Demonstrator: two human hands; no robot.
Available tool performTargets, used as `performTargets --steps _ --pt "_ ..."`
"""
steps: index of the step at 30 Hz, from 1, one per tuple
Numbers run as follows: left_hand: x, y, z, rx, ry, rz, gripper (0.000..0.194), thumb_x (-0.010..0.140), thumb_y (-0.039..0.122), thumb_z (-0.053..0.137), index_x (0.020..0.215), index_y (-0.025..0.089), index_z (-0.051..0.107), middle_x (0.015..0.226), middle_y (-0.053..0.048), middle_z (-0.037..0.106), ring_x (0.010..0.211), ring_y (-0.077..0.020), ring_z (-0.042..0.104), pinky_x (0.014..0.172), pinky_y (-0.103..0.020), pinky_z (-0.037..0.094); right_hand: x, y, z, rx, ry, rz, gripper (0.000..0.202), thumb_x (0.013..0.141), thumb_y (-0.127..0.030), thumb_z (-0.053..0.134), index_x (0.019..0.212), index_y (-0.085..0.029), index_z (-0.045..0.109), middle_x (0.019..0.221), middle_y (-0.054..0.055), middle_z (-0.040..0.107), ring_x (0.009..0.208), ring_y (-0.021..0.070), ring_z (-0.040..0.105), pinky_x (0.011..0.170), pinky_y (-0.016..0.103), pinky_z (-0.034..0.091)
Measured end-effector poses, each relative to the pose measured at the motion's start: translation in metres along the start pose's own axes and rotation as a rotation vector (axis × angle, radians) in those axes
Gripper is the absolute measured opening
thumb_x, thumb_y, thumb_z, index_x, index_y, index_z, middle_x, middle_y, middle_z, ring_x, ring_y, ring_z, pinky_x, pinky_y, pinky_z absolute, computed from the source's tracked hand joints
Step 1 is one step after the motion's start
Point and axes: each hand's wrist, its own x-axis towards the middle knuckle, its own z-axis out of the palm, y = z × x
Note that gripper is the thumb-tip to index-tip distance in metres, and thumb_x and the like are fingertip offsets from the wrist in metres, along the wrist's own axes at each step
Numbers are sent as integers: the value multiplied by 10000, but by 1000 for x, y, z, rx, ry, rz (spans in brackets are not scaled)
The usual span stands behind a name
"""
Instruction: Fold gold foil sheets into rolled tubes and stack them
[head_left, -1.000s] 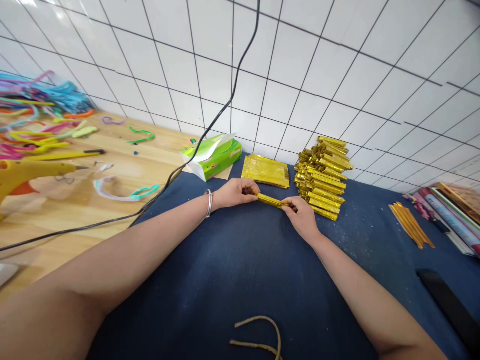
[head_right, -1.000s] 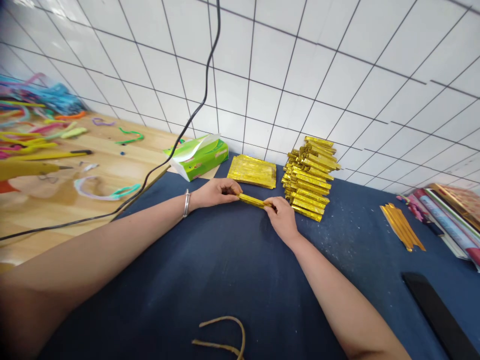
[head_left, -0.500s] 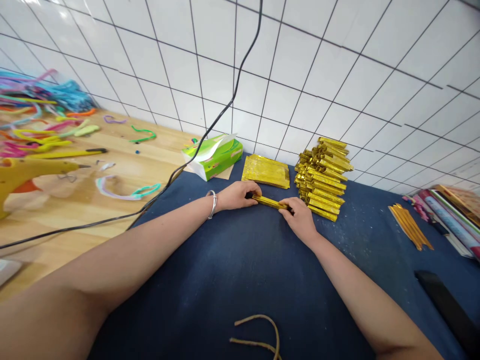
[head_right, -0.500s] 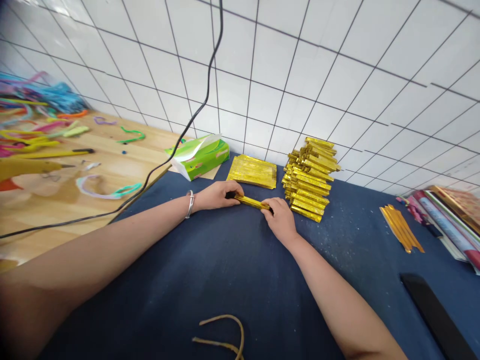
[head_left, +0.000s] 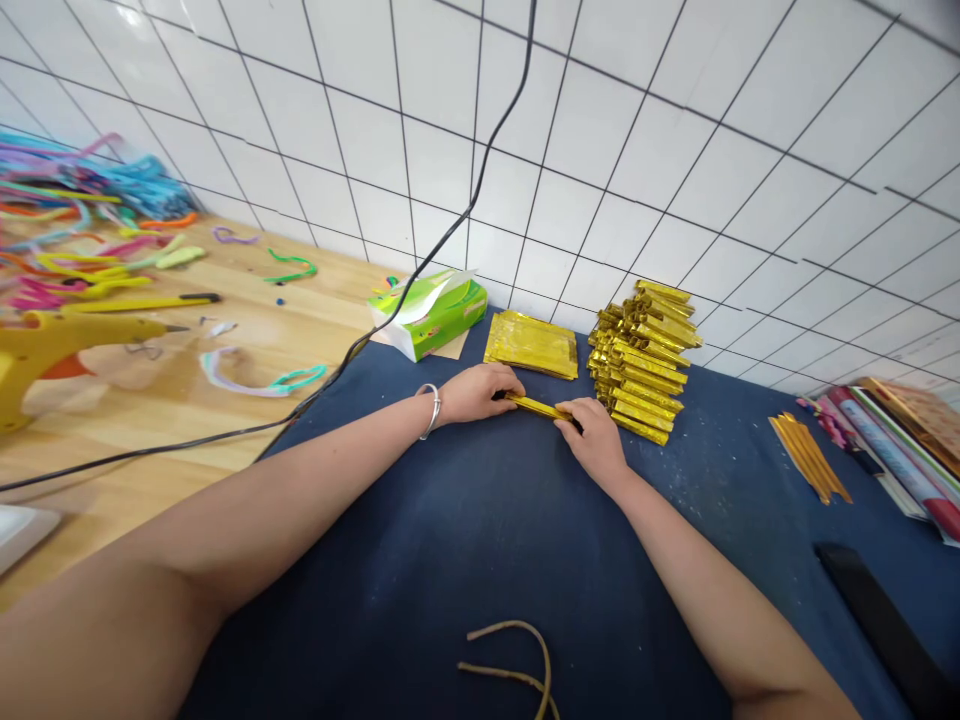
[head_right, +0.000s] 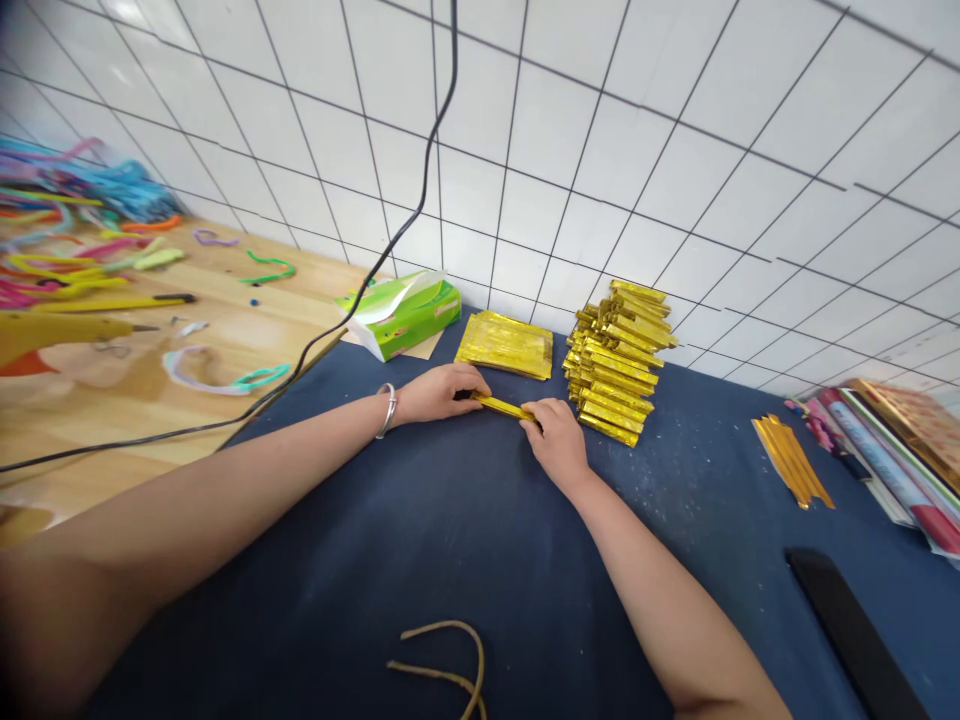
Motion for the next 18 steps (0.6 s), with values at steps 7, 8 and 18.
performTargets --steps 7,8,18 --pt "0 2 1 33 -19 17 206 808 244 549 991 186 625 936 -52 617 891 -159 560 831 -287 433 -1 0 2 -31 1 -7 217 833 -237 536 1038 -237 608 976 57 619 951 216 535 867 374 424" --pt "0 2 1 36 -19 19 200 811 239 543 984 185 627 930 -52 616 889 -158 559 830 -286 432 -1 -1 2 -35 -2 -13 211 840 -239 527 1034 -237 609 974 57 619 951 216 535 869 373 422" --pt "1 7 1 70 -17 15 170 803 201 501 937 182 604 897 -48 598 863 -159 549 795 -272 421 -2 1 5 -68 18 -37 191 848 -223 511 1013 -230 606 979 56 629 956 217 536 876 375 416"
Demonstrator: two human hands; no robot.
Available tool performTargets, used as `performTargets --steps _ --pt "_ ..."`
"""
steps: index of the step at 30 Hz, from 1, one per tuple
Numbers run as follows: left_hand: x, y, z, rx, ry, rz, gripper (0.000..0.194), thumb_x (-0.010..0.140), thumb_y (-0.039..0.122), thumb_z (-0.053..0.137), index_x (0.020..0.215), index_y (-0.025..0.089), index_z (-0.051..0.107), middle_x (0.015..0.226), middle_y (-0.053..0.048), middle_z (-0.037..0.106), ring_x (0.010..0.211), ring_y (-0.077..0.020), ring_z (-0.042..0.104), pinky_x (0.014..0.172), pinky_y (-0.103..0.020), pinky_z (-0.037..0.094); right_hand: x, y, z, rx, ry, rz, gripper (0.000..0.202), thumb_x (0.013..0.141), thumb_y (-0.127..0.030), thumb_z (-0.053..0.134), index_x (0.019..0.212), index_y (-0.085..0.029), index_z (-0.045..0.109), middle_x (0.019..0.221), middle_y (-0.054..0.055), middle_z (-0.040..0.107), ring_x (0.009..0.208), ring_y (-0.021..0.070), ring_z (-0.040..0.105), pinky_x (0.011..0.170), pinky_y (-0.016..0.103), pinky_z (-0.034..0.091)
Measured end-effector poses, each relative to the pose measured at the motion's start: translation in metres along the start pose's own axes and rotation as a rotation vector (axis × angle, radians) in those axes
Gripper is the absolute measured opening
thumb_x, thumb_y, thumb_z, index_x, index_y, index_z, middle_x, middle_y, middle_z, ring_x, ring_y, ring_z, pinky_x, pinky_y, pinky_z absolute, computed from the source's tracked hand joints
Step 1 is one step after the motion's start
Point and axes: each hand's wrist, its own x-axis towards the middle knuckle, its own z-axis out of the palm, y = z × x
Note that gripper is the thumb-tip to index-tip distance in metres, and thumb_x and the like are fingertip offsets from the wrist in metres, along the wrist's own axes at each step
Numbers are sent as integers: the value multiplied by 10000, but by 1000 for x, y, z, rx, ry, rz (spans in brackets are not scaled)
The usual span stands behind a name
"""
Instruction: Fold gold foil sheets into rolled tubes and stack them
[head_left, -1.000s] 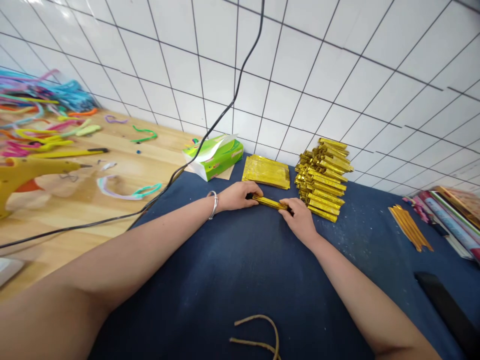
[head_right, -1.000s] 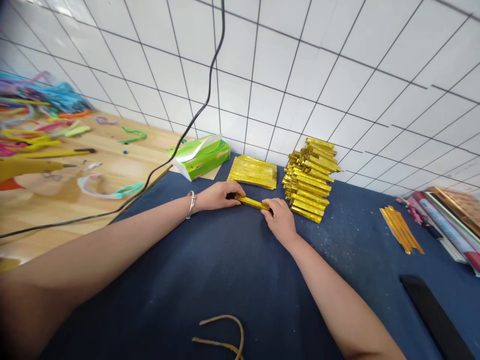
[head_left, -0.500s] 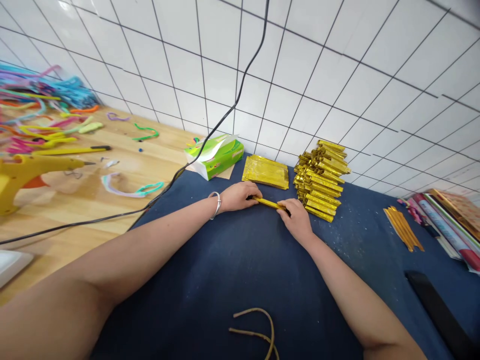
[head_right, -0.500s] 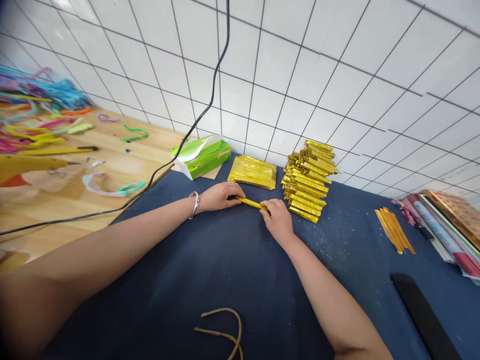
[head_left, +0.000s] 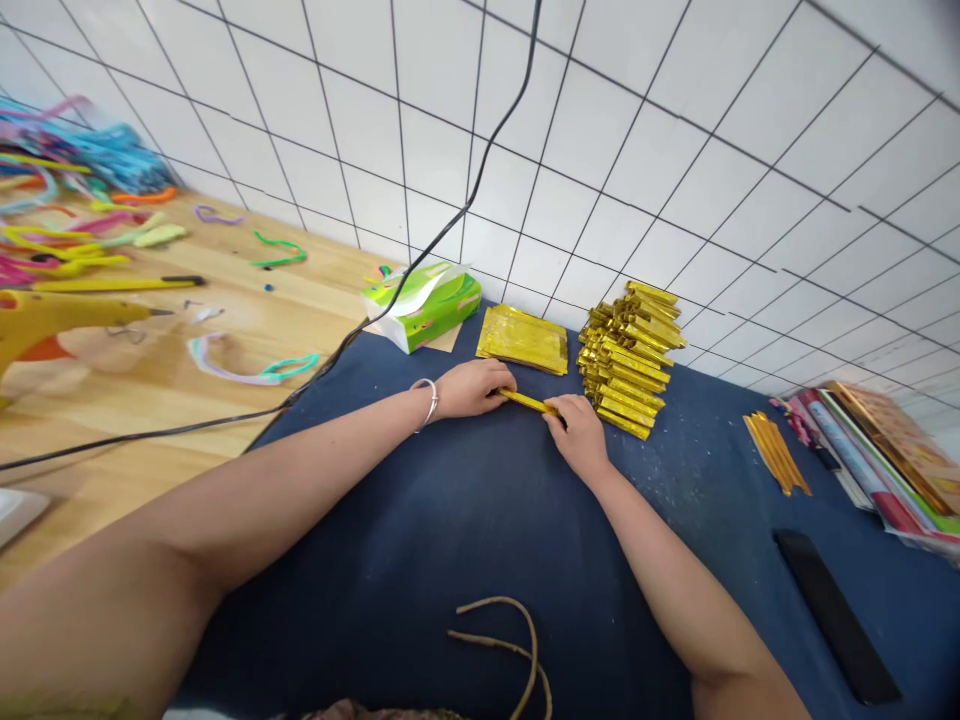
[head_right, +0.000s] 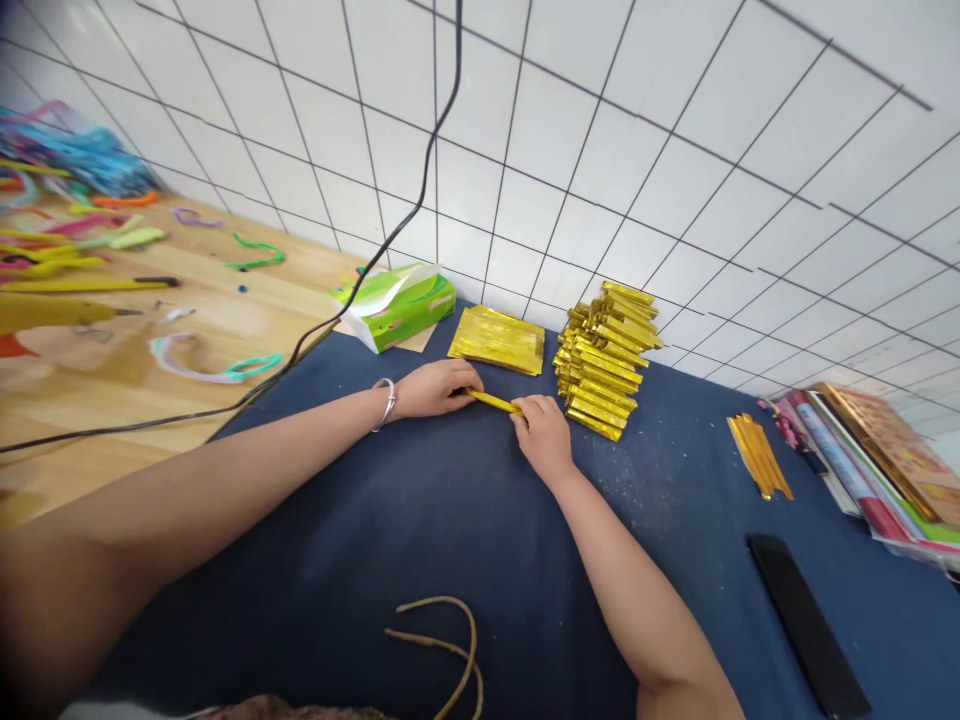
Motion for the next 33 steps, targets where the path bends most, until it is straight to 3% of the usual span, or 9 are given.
performTargets --steps 8,13,19,33 --pt "1 2 -2 -62 -2 -54 144 774 211 524 905 181 575 862 -36 590 823 -155 540 766 -267 409 2 0 -3 47 -9 -23 208 888 -261 447 1014 -237 610 997 53 644 941 207 553 878 381 415" --pt "0 -3 -4 -122 -39 -54 206 737 302 608 900 182 571 832 -12 591 749 -130 532 695 -236 410 0 -1 -3 45 -46 -53 163 846 -247 518 977 -238 614 958 38 652 923 211 550 850 376 416" --pt "0 -6 -5 -176 -54 -65 187 744 300 612 888 184 584 831 -11 591 753 -126 530 695 -234 400 0 1 0 -3 -36 -16 279 814 -272 574 1089 -224 576 1008 57 638 960 231 528 864 392 402" --pt "-2 -4 -8 -264 -94 -107 207 752 313 610 912 183 591 850 -8 603 736 -110 532 673 -222 396 4 -2 -3 2 -93 -51 195 847 -276 528 1021 -230 603 939 47 632 888 211 529 837 373 395"
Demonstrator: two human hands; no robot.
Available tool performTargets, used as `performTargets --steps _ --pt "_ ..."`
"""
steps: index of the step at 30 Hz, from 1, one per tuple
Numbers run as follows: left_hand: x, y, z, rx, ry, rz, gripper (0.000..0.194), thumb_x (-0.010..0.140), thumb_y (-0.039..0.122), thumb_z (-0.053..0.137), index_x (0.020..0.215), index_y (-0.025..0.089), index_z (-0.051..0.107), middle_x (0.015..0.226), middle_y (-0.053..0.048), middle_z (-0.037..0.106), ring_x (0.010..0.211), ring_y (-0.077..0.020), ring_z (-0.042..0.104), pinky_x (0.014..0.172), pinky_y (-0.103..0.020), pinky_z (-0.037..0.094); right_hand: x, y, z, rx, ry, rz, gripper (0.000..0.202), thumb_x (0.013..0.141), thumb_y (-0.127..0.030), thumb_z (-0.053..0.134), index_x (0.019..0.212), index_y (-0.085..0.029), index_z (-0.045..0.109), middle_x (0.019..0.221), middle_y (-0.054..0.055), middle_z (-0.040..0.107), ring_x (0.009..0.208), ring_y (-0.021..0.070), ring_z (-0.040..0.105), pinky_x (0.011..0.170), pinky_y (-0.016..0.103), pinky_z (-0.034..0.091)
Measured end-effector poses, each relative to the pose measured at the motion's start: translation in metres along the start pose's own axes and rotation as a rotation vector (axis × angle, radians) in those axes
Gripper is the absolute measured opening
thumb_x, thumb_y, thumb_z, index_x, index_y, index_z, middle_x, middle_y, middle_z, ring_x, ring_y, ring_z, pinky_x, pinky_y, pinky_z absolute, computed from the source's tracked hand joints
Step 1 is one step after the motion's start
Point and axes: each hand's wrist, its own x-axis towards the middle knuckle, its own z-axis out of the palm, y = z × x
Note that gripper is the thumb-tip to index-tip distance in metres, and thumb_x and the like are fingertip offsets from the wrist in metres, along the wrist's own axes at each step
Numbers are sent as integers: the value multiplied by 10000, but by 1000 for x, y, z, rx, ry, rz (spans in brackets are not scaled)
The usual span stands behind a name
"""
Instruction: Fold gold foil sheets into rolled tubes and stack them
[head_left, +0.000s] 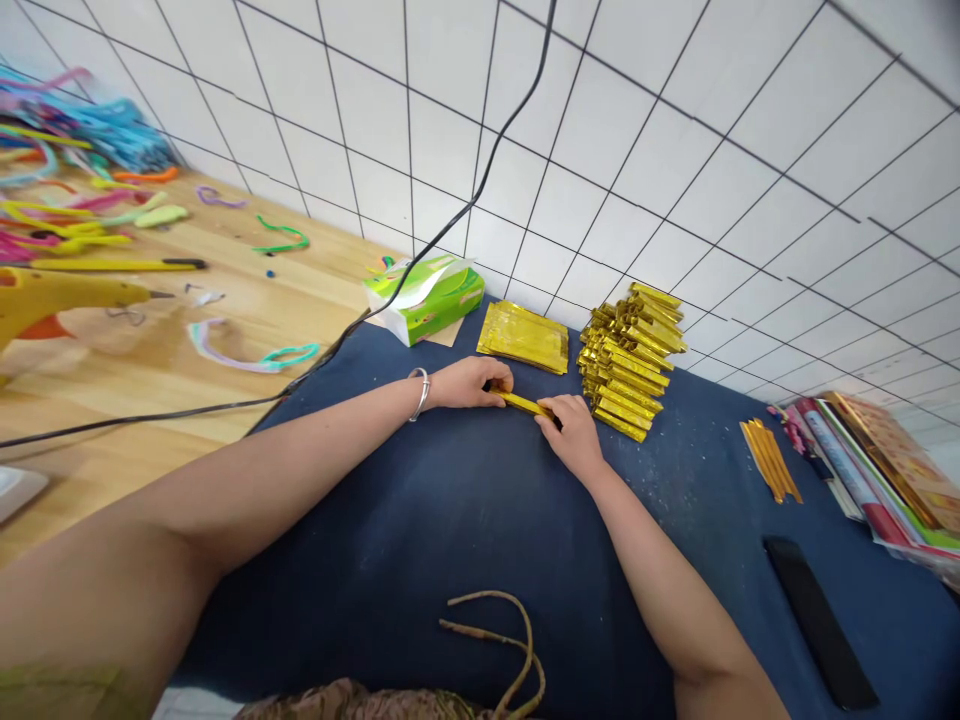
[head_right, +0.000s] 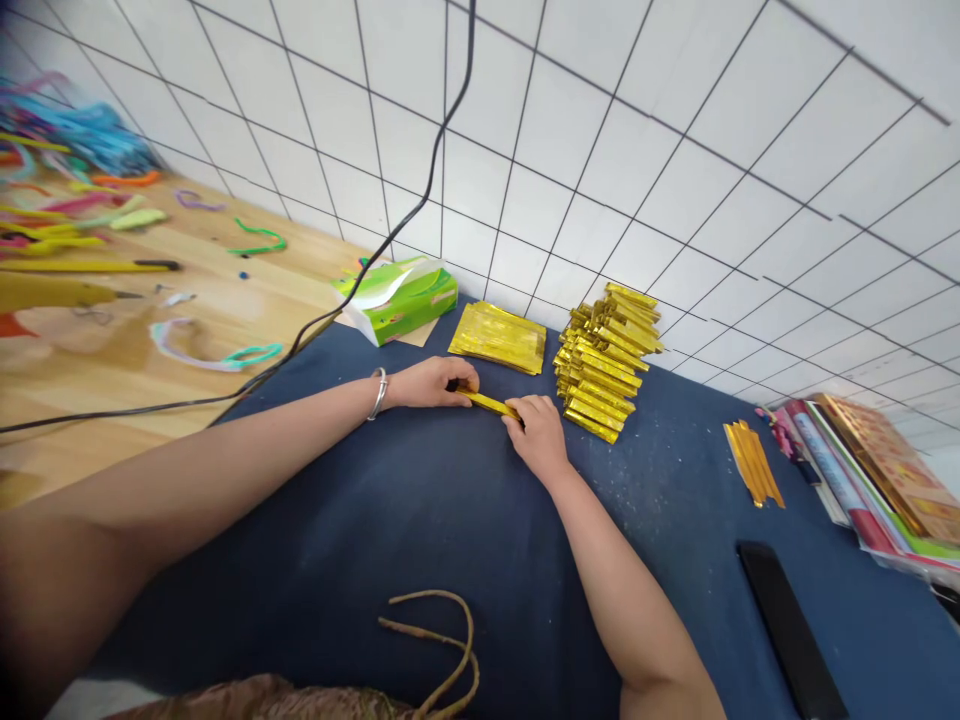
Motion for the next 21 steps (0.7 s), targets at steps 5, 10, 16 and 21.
performTargets --steps 5,10,16,21 --pt "2 -2 1 46 -13 17 222 756 309 604 940 184 596 864 -19 597 760 -122 525 688 -231 391 1 0 0 -4 -21 16 189 844 -268 531 1016 -226 599 945 48 621 892 206 521 835 365 391" --pt "2 -1 0 46 -20 40 227 765 313 591 953 187 600 867 -22 596 771 -127 525 699 -235 391 1 0 0 -13 -43 16 194 843 -267 526 1018 -226 599 945 54 614 906 213 514 833 367 387" --pt "0 -1 1 -63 -18 10 303 727 368 635 969 190 602 897 -23 607 793 -127 542 715 -232 409 1 -4 -1 15 -31 26 221 834 -280 531 1037 -231 603 966 63 617 922 220 524 851 379 393" --pt "-2 -5 0 -236 242 -172 315 808 458 528 845 150 582 734 1 579 644 -91 505 602 -206 383 -3 -4 -7 141 162 171 215 869 -341 467 961 -213 613 905 38 627 855 182 550 808 324 420"
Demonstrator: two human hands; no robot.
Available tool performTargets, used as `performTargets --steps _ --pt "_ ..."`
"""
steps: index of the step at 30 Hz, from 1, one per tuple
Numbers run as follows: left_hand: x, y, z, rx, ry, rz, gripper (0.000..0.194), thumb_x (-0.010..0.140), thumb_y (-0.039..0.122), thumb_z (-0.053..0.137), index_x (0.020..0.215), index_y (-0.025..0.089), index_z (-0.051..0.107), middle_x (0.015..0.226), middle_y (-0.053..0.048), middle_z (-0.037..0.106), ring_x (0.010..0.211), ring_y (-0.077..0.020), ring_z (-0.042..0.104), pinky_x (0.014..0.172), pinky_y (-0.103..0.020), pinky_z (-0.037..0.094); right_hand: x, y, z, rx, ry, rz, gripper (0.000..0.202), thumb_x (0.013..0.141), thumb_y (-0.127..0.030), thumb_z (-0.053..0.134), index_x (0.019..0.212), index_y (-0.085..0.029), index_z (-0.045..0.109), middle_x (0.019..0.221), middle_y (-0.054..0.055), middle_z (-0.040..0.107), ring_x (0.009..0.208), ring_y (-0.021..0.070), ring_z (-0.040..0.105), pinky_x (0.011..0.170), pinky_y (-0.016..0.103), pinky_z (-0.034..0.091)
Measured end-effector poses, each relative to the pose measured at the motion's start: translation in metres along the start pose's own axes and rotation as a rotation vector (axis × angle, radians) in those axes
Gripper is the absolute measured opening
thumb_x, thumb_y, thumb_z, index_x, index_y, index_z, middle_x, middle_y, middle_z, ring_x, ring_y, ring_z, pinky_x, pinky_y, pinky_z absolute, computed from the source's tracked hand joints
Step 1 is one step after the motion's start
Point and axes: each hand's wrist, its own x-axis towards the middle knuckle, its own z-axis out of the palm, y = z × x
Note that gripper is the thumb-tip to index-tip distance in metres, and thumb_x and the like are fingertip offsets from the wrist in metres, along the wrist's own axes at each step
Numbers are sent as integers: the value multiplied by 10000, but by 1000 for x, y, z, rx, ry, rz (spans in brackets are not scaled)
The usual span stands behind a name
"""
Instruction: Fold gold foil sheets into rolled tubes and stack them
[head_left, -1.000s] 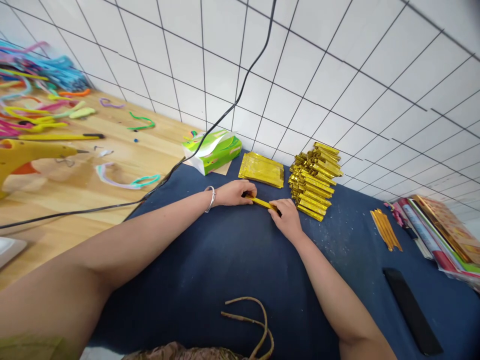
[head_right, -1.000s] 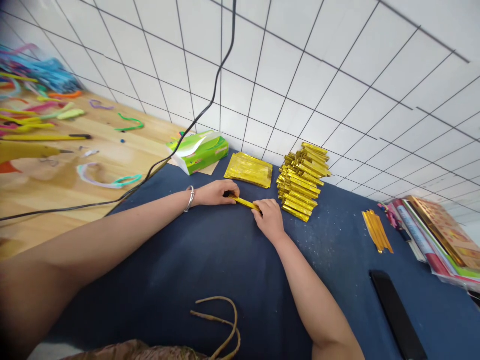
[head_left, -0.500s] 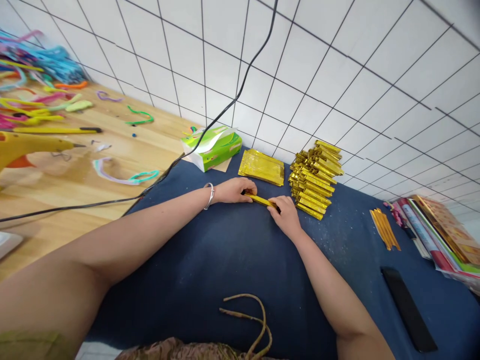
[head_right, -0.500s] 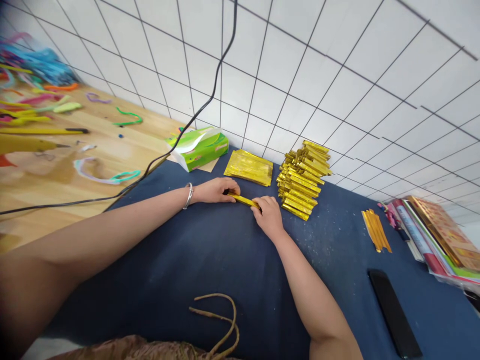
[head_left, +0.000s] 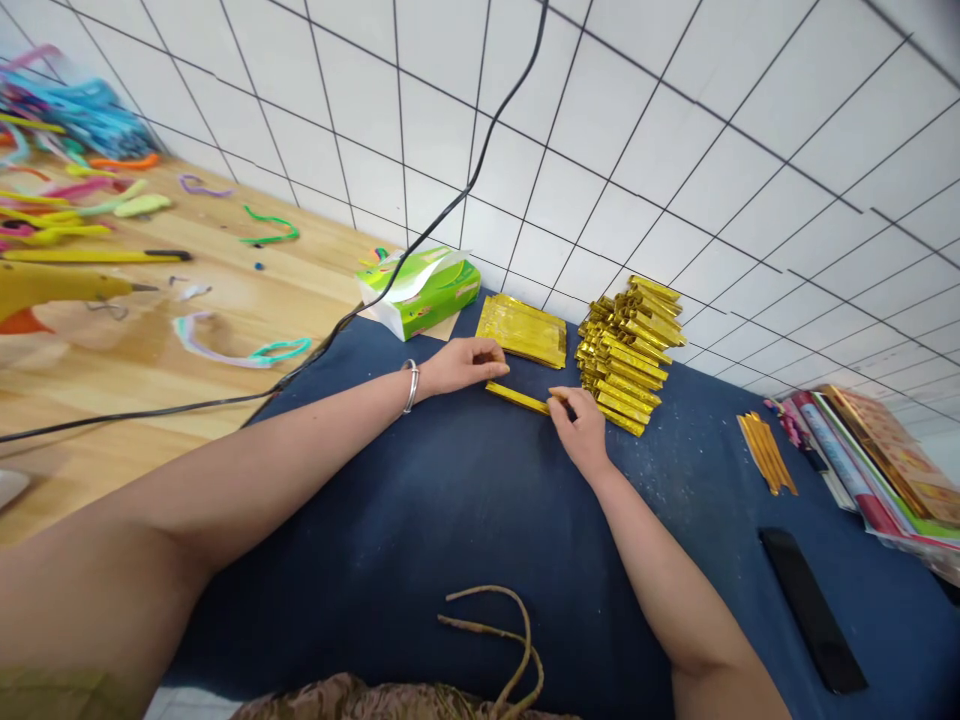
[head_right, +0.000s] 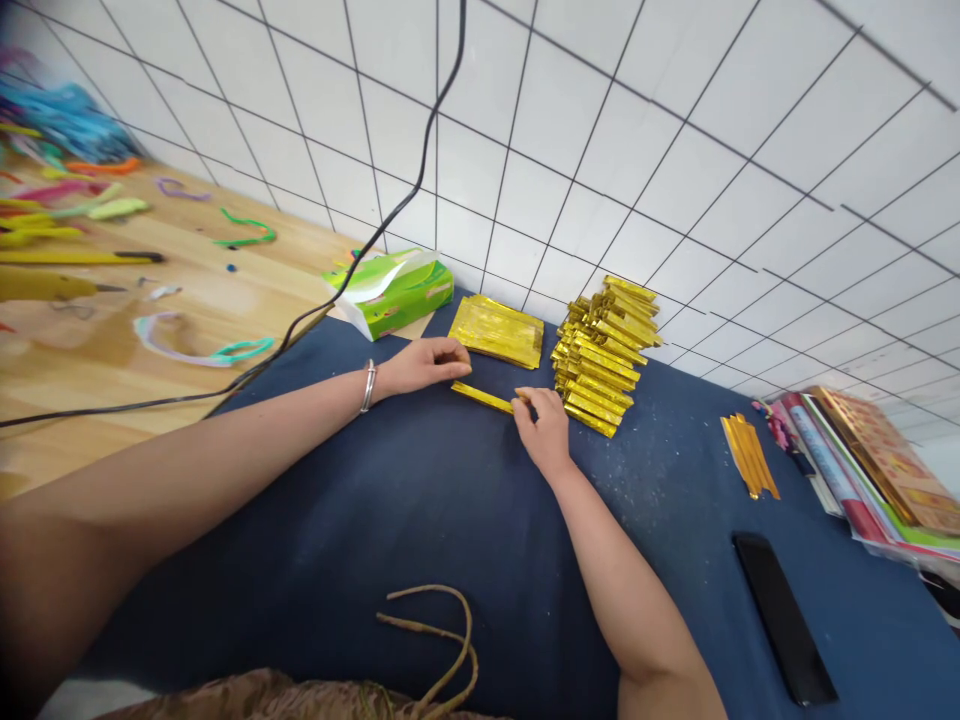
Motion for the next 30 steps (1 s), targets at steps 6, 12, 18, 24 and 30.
performTargets --steps 6,12,18,24,30 --pt "-2 -2 -4 105 144 -120 460 864 509 407 610 138 504 548 23 490 502 -68 408 499 -204 287 -5 4 -3 87 98 256 336 897 -432 389 701 -204 541 631 -18 582 605 129 530 631 256 414" --pt "-3 7 0 224 66 -54 433 864 498 422 614 158 522 533 24 541 516 -81 455 530 -209 310 -5 0 0 136 39 236 327 890 -455 397 732 -212 548 698 -8 625 613 125 559 637 245 427" --pt "-2 7 -1 177 26 -43 428 863 488 432 609 159 534 564 18 573 541 -80 489 551 -212 337 -4 0 0 120 9 219 312 886 -451 404 750 -217 560 689 -18 608 591 122 543 623 242 426" --pt "-1 1 -1 81 -3 -72 391 851 481 452 658 154 547 589 20 571 556 -78 491 560 -207 355 -4 0 0 146 4 223 294 885 -430 400 783 -214 570 685 -17 603 587 124 534 618 249 430" --pt "0 2 -1 49 -21 26 340 730 478 623 821 160 540 755 8 547 665 -94 484 608 -212 387 -2 -1 -2 105 10 117 212 854 -380 472 895 -215 598 849 27 603 757 157 557 713 289 456"
